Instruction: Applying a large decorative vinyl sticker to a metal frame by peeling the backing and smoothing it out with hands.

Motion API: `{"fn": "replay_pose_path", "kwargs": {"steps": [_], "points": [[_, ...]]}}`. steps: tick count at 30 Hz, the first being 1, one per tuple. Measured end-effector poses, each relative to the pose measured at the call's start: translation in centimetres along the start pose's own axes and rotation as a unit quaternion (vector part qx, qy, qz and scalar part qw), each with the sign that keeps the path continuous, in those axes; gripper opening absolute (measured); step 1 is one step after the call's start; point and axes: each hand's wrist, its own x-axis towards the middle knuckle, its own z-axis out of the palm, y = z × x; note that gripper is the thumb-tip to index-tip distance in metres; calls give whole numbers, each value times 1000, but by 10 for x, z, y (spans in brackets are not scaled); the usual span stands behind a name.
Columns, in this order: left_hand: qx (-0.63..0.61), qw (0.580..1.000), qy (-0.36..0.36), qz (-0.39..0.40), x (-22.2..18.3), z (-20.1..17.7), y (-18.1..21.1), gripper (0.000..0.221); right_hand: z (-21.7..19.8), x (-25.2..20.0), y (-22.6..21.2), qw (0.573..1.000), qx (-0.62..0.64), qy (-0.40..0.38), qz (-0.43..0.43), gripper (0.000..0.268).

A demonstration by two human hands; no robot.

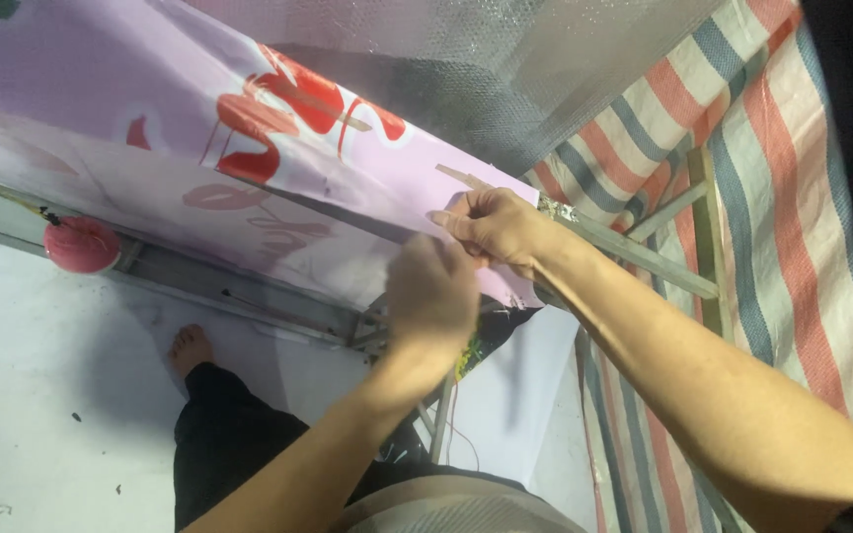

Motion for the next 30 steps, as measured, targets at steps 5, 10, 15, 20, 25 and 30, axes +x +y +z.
{"fn": "replay_pose_path", "kwargs": {"steps": [5, 10, 15, 20, 25, 30], "points": [[-96, 989, -85, 72, -35, -17, 21, 36, -3, -9, -14, 998, -18, -11, 59, 28], [-56, 983, -146, 96, -38, -20, 44, 81, -17, 34, 22, 997, -22, -9, 69, 12], [-24, 982, -168, 83, -29, -8, 37, 89, -19, 31, 25, 998, -26, -17, 45, 11], [-33, 981, -176, 77, -33, -14, 39, 91, -12, 25, 20, 999, -25, -16, 38, 9], [-51, 982, -159, 87, -34, -13, 38, 91, -8, 24, 25, 999, -31, -10, 23, 10], [-147, 978, -130, 76, -38, -21, 38, 84, -7, 28, 30, 999, -40, -8, 9, 10]]}}
